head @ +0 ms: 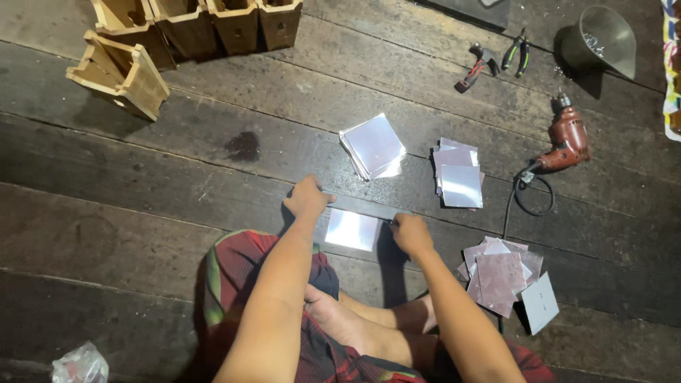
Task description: The person sits on the floor and uses a ruler and pen to mark lines on small square pieces of material. They handle the pieces one at a time, aligning the ruler and drawing lines before moving to the next piece.
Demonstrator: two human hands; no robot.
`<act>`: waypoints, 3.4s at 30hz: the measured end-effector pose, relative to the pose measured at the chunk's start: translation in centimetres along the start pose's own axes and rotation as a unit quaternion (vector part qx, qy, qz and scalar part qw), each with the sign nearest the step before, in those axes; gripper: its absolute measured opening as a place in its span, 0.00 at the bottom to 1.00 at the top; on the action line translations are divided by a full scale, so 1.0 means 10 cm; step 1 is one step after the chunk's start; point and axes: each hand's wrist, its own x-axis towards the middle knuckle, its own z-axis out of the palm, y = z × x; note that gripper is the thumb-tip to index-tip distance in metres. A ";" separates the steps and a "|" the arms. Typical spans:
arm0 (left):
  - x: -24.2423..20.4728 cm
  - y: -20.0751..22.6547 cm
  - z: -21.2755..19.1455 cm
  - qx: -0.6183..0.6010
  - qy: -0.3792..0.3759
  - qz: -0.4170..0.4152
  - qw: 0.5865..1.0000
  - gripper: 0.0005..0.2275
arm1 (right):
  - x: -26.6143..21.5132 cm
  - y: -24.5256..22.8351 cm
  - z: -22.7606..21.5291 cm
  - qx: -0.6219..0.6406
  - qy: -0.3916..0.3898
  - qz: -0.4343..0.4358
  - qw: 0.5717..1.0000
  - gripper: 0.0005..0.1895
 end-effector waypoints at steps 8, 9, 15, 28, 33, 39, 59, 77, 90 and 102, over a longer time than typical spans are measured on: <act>-0.06 -0.12 0.09 0.025 0.018 0.049 0.998 0.16 | 0.06 -0.55 -0.20 -0.021 0.030 -0.092 0.995 0.26; -0.12 -0.14 0.11 0.045 0.022 0.085 0.995 0.15 | 0.13 -0.46 -0.12 -0.065 0.001 -0.088 0.994 0.23; -0.02 -0.34 0.24 0.071 0.042 0.178 0.981 0.18 | -0.27 0.05 -0.34 -0.089 0.072 -0.071 0.991 0.27; -0.70 -0.21 0.64 0.463 -0.088 0.342 0.813 0.37 | -0.66 0.91 0.05 0.180 0.201 0.092 0.959 0.31; -1.00 -0.09 0.35 0.530 -0.157 0.383 0.740 0.41 | -0.70 0.80 0.04 0.176 0.210 0.073 0.959 0.30; -1.10 -0.02 0.38 0.491 -0.052 0.313 0.811 0.39 | -0.66 0.83 0.09 0.174 0.220 0.064 0.958 0.28; -0.97 0.22 0.47 0.412 -0.080 0.240 0.875 0.45 | -0.33 0.43 0.02 0.138 0.137 0.038 0.980 0.28; -0.97 0.01 0.55 0.244 -0.003 0.172 0.954 0.49 | 0.22 0.01 0.21 -0.001 0.074 -0.212 0.974 0.17; -0.91 0.02 0.53 0.271 -0.019 0.160 0.949 0.49 | 0.20 -0.08 0.22 -0.097 0.128 -0.227 0.960 0.10; -0.96 0.18 0.28 0.291 -0.061 0.153 0.942 0.46 | 0.28 -0.03 0.27 -0.066 0.134 -0.205 0.967 0.08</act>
